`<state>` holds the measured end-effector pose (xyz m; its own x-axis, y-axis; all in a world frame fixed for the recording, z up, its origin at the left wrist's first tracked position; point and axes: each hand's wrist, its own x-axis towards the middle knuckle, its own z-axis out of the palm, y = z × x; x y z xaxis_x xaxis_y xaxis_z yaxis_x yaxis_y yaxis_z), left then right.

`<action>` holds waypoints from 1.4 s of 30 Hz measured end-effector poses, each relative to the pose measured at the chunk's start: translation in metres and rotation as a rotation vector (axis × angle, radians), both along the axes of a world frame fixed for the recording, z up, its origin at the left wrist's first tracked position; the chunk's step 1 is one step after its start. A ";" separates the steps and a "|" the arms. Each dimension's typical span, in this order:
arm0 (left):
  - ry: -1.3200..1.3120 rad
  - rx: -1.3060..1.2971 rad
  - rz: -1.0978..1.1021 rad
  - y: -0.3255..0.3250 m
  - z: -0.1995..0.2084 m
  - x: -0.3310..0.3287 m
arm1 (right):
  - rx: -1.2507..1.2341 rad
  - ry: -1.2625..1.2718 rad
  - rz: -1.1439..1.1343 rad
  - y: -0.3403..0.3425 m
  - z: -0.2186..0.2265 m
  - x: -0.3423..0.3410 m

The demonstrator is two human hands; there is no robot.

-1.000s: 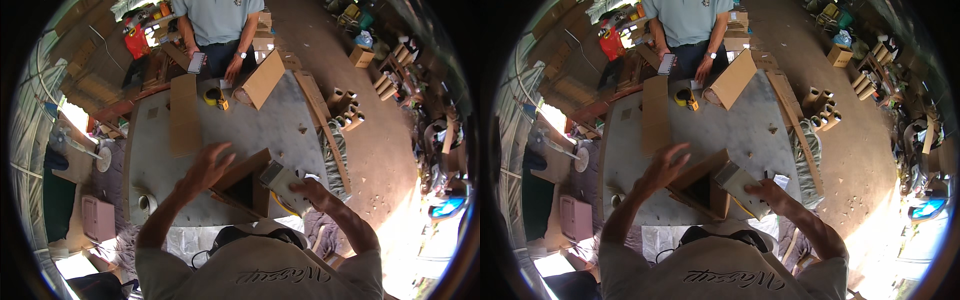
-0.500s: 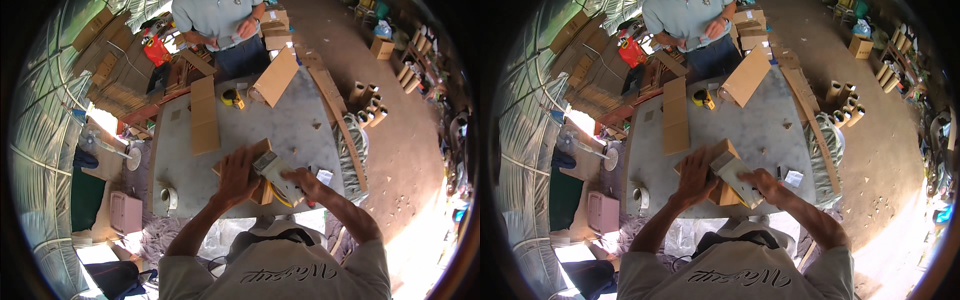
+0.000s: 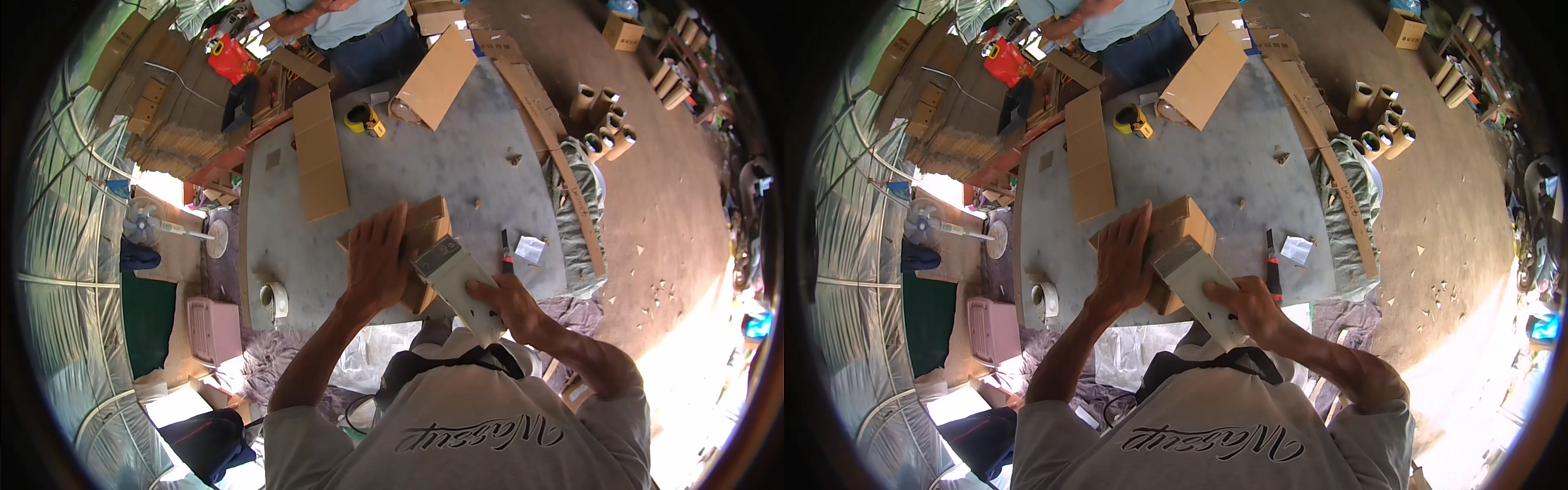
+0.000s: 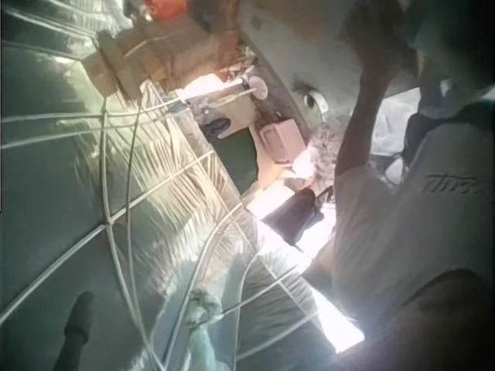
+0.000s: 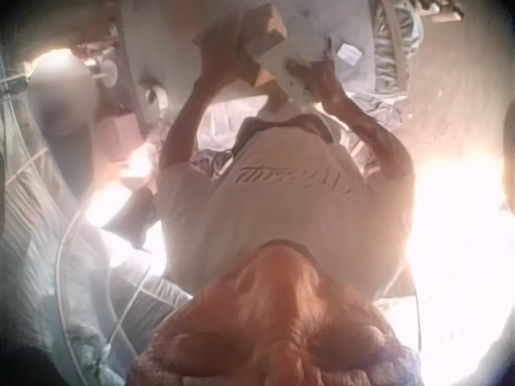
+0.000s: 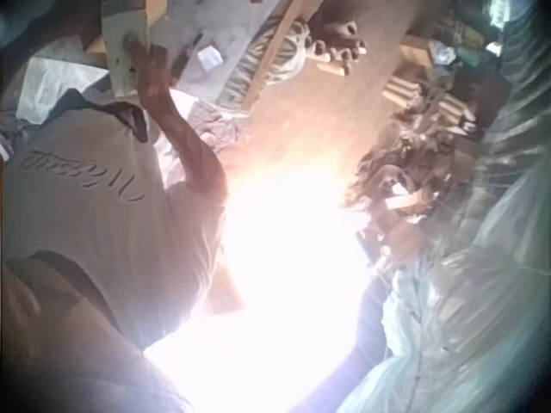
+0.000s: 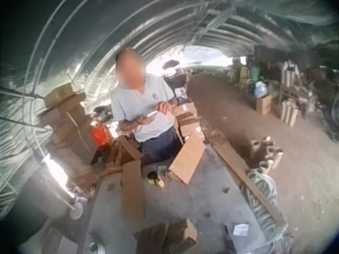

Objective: The person cuts a large sheet of cardboard with a utility knife, folds it into a box shape, and secures the seams with packing tape. A second person assists by taping another box nearby.

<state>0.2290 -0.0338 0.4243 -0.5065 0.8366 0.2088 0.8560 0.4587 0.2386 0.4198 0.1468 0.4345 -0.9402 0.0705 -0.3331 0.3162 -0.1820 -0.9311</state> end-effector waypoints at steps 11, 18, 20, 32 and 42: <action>0.023 -0.023 -0.018 -0.006 -0.001 -0.005 | -0.369 -0.267 -0.132 -0.027 -0.025 0.032; -0.053 -0.042 -0.029 -0.007 0.000 -0.005 | -0.335 -0.197 -0.003 -0.015 -0.070 0.037; -0.050 -0.045 -0.029 -0.006 -0.001 -0.005 | -0.361 -0.220 0.000 -0.014 -0.073 0.032; -0.041 -0.028 -0.036 -0.008 -0.003 -0.008 | -0.362 -0.142 0.186 -0.004 -0.106 0.015; -0.054 -0.235 0.134 0.012 0.000 0.019 | -0.363 -0.368 0.191 0.008 -0.123 -0.008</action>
